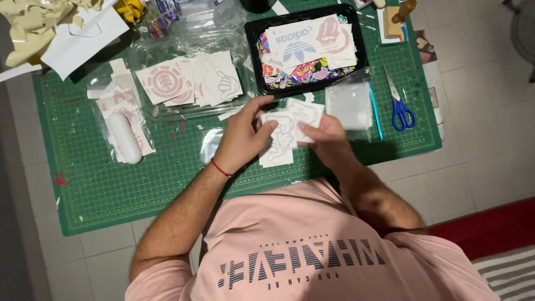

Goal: The person picks up stickers from a green cutting mat by hand and places them into plastic sleeves or a black tray. The person briefly uses scissors to trim a sticker.

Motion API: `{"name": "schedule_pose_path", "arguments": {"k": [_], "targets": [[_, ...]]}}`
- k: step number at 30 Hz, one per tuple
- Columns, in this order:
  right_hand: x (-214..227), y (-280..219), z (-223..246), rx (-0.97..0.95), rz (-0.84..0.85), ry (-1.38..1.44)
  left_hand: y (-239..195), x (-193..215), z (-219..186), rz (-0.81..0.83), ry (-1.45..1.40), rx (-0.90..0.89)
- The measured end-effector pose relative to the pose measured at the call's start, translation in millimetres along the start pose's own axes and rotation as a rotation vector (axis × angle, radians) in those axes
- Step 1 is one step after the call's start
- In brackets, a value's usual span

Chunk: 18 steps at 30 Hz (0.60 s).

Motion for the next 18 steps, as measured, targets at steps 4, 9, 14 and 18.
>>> {"name": "schedule_pose_path", "arguments": {"k": [4, 9, 14, 18], "targets": [[-13.7, -24.5, 63.0, -0.001, -0.06, -0.032, -11.8, -12.6, 17.9, 0.082, 0.179, 0.043], [-2.6, -24.4, 57.4, -0.021, -0.07, -0.11, -30.9, -16.2, -13.4, -0.07, 0.615, -0.176], [-18.7, -19.1, 21.0, -0.041, 0.051, -0.107, -31.5, -2.8, -41.8, -0.131, 0.19, -0.236], [-52.7, -28.5, 12.5, -0.101, 0.192, -0.31, -16.3, -5.1, -18.5, -0.09, -0.029, -0.134]]}}
Point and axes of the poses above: each hand's wrist, its own y-axis towards the middle knuckle, its own x-axis out of the back of the hand, z = x × y, the point moved 9 cm from there along y, towards the middle knuckle, and after that the axes turned 7 degrees about -y, right-handed, at the moved point
